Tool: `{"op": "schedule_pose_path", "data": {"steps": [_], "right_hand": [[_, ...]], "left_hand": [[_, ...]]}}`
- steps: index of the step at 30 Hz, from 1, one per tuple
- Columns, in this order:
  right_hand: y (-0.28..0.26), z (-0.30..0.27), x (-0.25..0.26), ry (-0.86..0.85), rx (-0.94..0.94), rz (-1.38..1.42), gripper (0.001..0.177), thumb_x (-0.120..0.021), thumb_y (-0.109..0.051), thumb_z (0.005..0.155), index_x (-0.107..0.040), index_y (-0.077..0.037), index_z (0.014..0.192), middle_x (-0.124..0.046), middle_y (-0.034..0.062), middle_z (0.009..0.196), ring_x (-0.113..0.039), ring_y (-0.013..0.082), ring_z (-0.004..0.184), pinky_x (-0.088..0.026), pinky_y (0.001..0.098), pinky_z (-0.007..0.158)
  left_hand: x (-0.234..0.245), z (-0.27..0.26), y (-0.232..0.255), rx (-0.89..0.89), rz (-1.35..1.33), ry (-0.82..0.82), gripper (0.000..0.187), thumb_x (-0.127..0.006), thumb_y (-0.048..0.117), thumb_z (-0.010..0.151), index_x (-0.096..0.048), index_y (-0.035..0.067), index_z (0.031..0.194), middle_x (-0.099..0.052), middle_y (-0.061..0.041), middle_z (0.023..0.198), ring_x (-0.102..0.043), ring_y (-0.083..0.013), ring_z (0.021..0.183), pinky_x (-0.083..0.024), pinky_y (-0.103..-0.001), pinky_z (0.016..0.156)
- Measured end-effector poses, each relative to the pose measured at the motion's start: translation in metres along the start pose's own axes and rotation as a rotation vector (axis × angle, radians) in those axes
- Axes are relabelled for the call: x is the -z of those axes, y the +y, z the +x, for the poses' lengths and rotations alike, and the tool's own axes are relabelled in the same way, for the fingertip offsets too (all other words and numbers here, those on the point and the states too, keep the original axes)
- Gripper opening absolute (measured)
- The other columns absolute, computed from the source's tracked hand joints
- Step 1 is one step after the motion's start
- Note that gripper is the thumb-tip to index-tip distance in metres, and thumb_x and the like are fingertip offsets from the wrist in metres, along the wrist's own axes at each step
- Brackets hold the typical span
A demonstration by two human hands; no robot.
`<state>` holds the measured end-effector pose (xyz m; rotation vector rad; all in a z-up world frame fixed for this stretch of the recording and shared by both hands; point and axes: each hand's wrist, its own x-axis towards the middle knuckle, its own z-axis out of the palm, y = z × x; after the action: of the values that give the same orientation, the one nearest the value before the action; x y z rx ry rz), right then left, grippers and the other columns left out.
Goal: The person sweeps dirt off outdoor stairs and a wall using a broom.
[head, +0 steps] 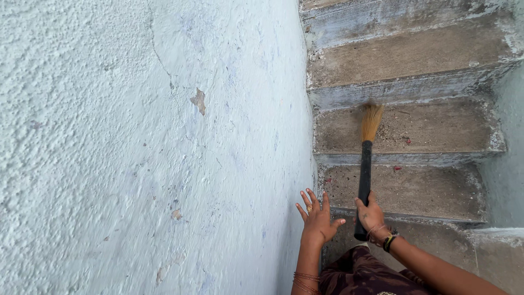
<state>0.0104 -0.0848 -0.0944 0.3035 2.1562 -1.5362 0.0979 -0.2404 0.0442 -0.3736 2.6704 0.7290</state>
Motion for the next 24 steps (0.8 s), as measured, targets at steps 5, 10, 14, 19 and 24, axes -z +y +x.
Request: {"op": "schedule_pose_path", "data": {"steps": [5, 10, 14, 19, 24], "right_hand": [[-0.003, -0.003, 0.003, -0.203, 0.059, -0.283, 0.083, -0.066, -0.039, 0.091, -0.025, -0.007, 0.157, -0.072, 0.0119, 0.079, -0.07, 0.0242, 0.053, -0.057, 0.0394, 0.049], [-0.008, 0.009, -0.017, -0.141, -0.059, -0.062, 0.07, -0.067, -0.039, 0.095, -0.048, 0.01, 0.141, -0.07, 0.0171, 0.078, -0.069, 0.0222, 0.053, -0.055, 0.0374, 0.047], [0.0, 0.002, -0.024, -0.098, 0.024, -0.184, 0.081, -0.06, -0.036, 0.095, -0.019, -0.003, 0.157, -0.071, 0.016, 0.073, -0.071, 0.026, 0.052, -0.055, 0.0374, 0.048], [-0.01, 0.063, -0.024, -0.24, -0.056, 0.221, 0.061, -0.062, -0.029, 0.098, -0.044, 0.008, 0.143, -0.064, 0.015, 0.077, -0.064, 0.0209, 0.05, -0.055, 0.0353, 0.045], [0.005, 0.026, -0.051, -0.116, -0.001, -0.012, 0.067, -0.063, -0.029, 0.096, -0.033, -0.002, 0.149, -0.064, 0.0151, 0.078, -0.063, 0.0228, 0.05, -0.054, 0.0381, 0.045]], "left_hand": [[0.011, 0.024, 0.016, -0.087, 0.053, 0.135, 0.089, -0.064, 0.042, 0.095, -0.018, 0.006, 0.161, 0.008, -0.032, 0.166, 0.021, -0.0454, 0.152, 0.012, -0.066, 0.117], [0.02, 0.03, 0.02, -0.117, 0.074, 0.149, 0.084, -0.062, 0.041, 0.097, -0.021, 0.006, 0.161, 0.006, -0.033, 0.166, 0.02, -0.0465, 0.153, 0.012, -0.067, 0.117], [0.023, 0.029, 0.019, -0.093, 0.053, 0.139, 0.084, -0.062, 0.041, 0.097, -0.021, 0.006, 0.161, 0.007, -0.035, 0.164, 0.02, -0.0482, 0.152, 0.013, -0.068, 0.117], [0.023, 0.023, 0.018, -0.092, 0.045, 0.15, 0.085, -0.062, 0.041, 0.095, -0.022, 0.004, 0.16, 0.005, -0.035, 0.165, 0.018, -0.0481, 0.152, 0.012, -0.068, 0.117], [0.031, 0.02, 0.014, -0.088, 0.004, 0.227, 0.075, -0.06, 0.035, 0.099, -0.027, 0.002, 0.158, 0.002, -0.036, 0.164, 0.016, -0.0494, 0.152, 0.009, -0.068, 0.117]]}}
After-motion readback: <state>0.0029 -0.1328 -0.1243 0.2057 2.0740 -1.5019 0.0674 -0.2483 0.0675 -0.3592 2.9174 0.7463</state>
